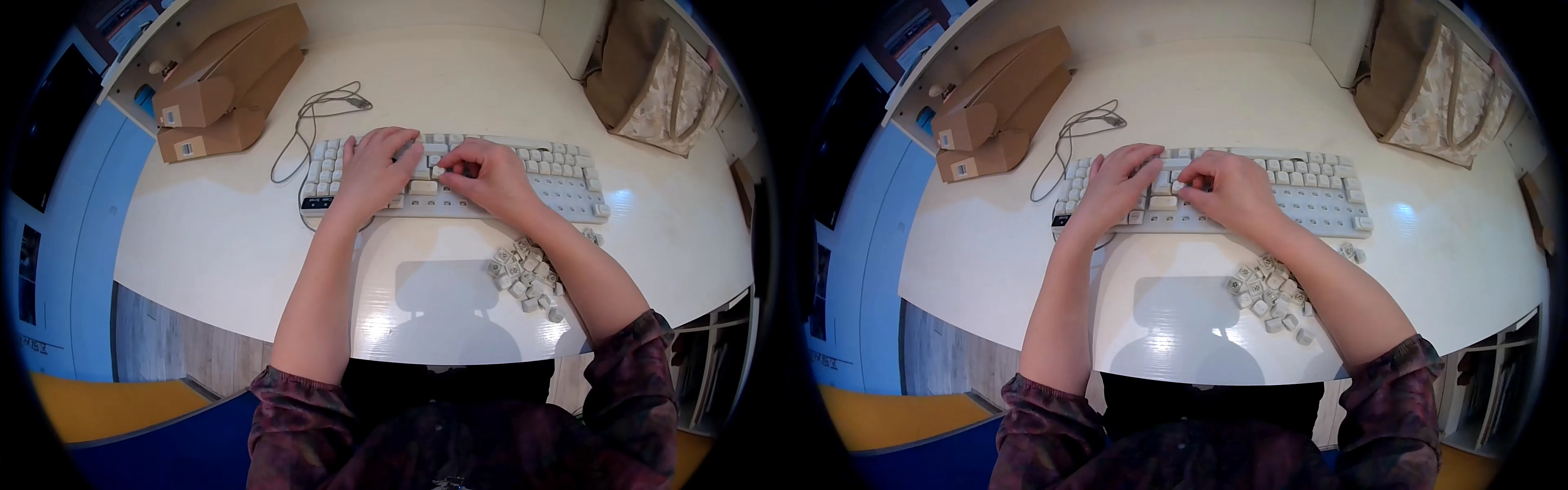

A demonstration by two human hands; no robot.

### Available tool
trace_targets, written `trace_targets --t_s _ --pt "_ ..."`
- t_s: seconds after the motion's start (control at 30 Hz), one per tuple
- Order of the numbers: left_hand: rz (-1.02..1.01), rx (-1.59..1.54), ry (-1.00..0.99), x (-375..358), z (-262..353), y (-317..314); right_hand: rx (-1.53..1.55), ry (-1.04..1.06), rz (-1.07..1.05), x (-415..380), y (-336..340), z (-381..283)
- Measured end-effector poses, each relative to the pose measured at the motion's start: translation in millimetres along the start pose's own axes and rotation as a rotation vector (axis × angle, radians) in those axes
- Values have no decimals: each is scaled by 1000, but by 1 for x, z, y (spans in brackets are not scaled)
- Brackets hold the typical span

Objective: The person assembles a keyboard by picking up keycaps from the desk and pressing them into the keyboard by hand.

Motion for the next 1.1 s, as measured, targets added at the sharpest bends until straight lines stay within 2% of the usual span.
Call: trace_targets --t_s 0.13,0.47,0.57,0.77,0.93,1.03,1.1 --pt "24 171 -54 -9 15 3 -25 -12 -11 0 0 0" --pt "23 191 -28 -5 10 0 -79 -75 -69 3 2 -3" --pt "20 176 -17 -5 10 0 -44 -19 -83 3 2 -2" --pt "1 172 7 -4 9 -1 -290 335 -49 -5 1 -23" --pt "-11 199 1 -4 8 -4 -458 347 -58 -13 -1 -37" --pt "52 247 -76 -7 11 -3 -466 380 -42 -14 0 -40" --pt "69 37 51 -2 0 3 -436 378 -30 -15 -1 -38"
Point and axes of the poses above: each hand's wrist, its own x-axis towards the middle knuckle, its own y-axis out of the back of the hand, z = x × y, the point moved 8 cm from there along x, towards the middle knuckle
